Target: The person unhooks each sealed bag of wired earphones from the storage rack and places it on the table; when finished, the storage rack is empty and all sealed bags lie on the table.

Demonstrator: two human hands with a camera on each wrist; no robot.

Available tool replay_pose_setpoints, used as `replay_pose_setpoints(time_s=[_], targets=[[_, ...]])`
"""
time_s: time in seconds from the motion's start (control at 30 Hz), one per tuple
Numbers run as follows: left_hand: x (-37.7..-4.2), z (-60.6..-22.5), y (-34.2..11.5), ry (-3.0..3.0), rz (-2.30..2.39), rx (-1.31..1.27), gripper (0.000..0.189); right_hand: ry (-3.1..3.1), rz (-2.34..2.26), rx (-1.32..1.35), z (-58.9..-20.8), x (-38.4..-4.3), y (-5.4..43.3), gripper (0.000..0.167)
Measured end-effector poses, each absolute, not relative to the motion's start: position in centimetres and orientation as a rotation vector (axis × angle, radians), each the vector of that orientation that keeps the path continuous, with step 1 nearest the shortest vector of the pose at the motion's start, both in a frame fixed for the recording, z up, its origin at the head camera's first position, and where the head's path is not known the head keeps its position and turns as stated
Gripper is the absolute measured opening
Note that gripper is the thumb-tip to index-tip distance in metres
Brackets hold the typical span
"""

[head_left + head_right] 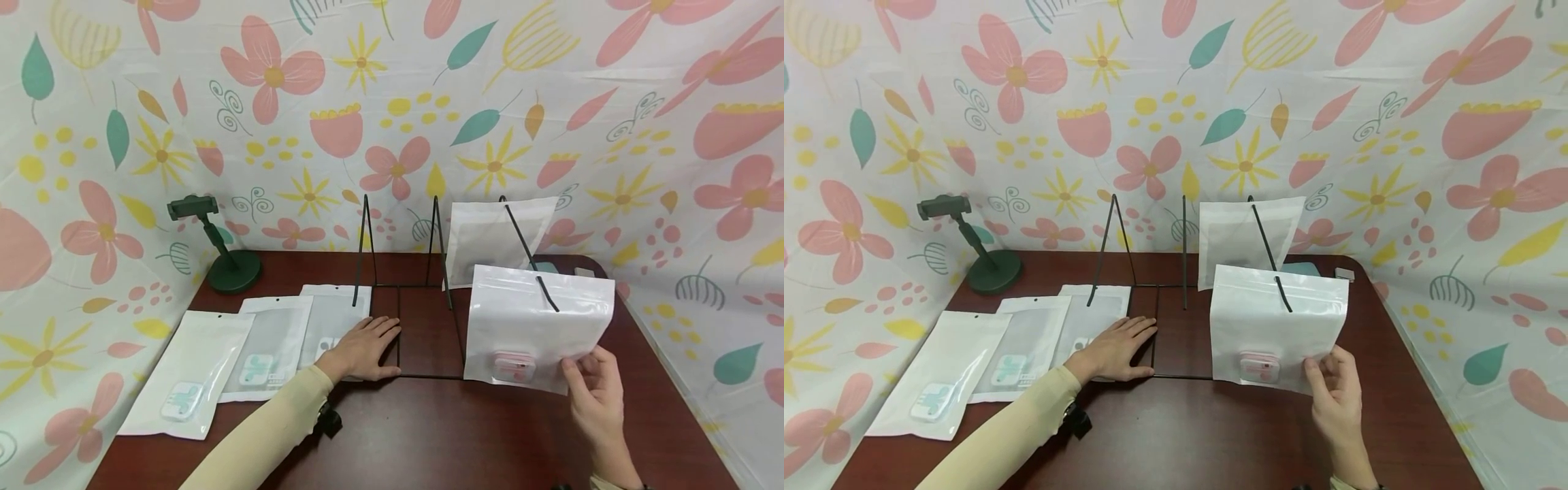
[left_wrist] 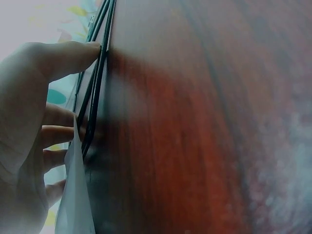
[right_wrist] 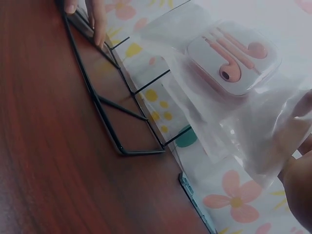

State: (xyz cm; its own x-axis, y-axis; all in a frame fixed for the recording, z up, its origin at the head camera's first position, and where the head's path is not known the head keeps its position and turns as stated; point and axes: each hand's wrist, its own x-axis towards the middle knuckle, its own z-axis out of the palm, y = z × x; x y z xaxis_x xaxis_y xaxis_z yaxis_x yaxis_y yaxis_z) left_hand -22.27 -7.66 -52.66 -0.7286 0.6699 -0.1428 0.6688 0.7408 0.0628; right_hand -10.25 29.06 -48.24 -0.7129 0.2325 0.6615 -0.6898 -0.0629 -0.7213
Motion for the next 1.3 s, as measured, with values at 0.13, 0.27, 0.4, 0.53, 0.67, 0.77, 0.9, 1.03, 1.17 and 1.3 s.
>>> replay_pose_setpoints(time_s=[0.13, 0.27, 0.4, 0.53, 0.67, 0.77, 0.9, 1.03, 1.17, 1.3], targets=[[-22.3, -52.7, -7.6, 2.782, 0.027, 1.088, 0.088, -1.581, 1.818, 0.489, -48.1, -9.8, 29.1, 0.041], [-22.3, -52.7, -7.6, 2.785, 0.023, 1.101, 0.087, -1.582, 1.811, 0.471, -48.0, -9.4, 29.2, 0.042], [-22.3, -52.7, -7.6, 2.783, 0.022, 1.108, 0.088, -1.592, 1.794, 0.463, -48.1, -9.2, 29.3, 0.042], [-22.2, -52.6, -7.7, 2.785, 0.033, 1.113, 0.088, -1.601, 1.778, 0.463, -48.1, -9.1, 29.4, 0.042], [-22.2, -52.6, -7.8, 2.791, 0.041, 1.122, 0.087, -1.603, 1.776, 0.467, -48.2, -9.0, 29.4, 0.042], [-22.2, -52.6, -7.8, 2.797, 0.034, 1.13, 0.087, -1.609, 1.77, 0.456, -48.3, -8.8, 29.5, 0.042], [-22.2, -52.7, -7.7, 2.796, 0.027, 1.128, 0.088, -1.626, 1.753, 0.441, -48.2, -8.4, 29.6, 0.043], [-22.1, -52.7, -7.7, 2.79, 0.035, 1.119, 0.088, -1.653, 1.727, 0.418, -48.1, -7.9, 29.6, 0.041], [-22.1, -52.7, -7.7, 2.788, 0.04, 1.121, 0.088, -1.637, 1.723, 0.409, -47.9, -7.5, 29.5, 0.041], [-22.2, -52.7, -7.7, 2.787, 0.042, 1.113, 0.088, -1.598, 1.751, 0.43, -47.8, -7.4, 29.4, 0.041]])
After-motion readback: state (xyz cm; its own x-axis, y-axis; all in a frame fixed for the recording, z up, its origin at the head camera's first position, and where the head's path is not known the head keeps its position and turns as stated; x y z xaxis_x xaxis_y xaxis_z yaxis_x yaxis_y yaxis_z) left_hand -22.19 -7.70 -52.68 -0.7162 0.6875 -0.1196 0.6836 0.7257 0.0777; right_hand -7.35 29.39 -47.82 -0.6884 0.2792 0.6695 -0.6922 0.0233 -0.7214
